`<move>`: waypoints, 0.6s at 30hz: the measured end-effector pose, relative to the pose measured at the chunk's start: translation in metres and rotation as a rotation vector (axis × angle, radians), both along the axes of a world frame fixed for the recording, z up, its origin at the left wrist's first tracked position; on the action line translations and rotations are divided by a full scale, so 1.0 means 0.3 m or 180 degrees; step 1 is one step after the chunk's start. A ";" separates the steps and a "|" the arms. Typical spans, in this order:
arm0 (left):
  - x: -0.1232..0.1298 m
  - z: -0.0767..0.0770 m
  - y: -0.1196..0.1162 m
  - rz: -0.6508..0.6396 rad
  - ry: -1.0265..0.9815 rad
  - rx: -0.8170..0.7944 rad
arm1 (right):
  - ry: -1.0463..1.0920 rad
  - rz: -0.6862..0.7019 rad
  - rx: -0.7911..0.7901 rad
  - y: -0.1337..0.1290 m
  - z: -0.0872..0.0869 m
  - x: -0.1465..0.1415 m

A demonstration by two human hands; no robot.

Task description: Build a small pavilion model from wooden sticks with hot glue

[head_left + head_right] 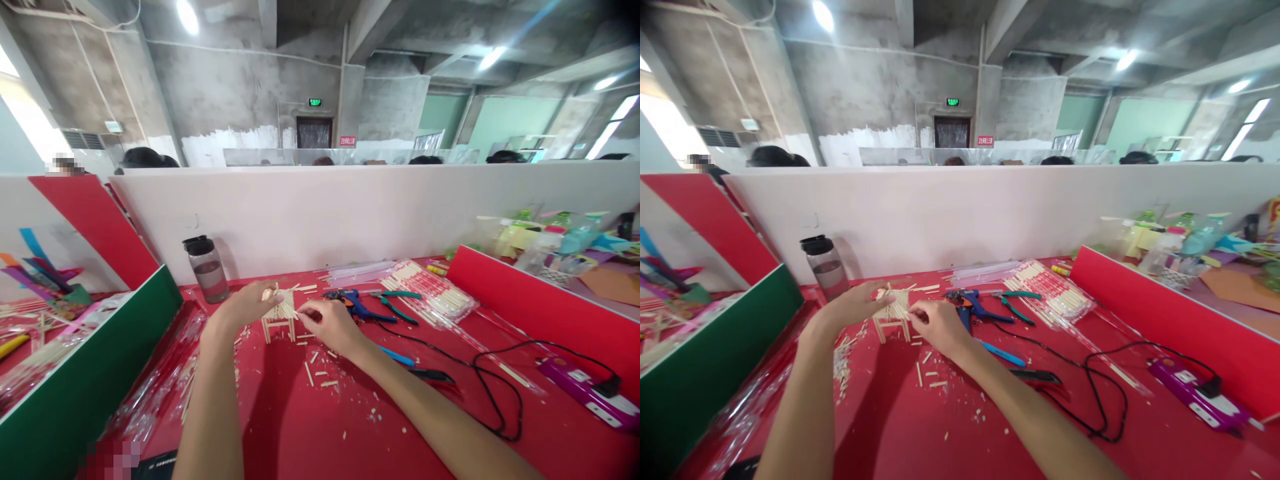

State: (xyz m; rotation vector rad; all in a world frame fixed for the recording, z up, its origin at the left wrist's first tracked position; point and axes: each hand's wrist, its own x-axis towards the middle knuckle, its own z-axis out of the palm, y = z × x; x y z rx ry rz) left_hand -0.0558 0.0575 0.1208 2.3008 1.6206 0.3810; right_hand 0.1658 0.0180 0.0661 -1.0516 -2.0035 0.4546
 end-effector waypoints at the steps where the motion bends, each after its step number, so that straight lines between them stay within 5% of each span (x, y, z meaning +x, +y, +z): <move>1: -0.002 -0.002 0.001 -0.0008 -0.0009 0.0007 | 0.0017 0.0023 -0.0032 -0.002 -0.001 -0.002; 7: -0.007 -0.004 0.003 -0.0068 -0.0072 0.0113 | 0.0170 0.0293 -0.0313 -0.001 -0.005 0.003; 18: 0.011 -0.040 0.030 -0.0457 -0.0854 -0.0162 | -0.0109 0.0457 -0.0044 -0.014 -0.012 -0.005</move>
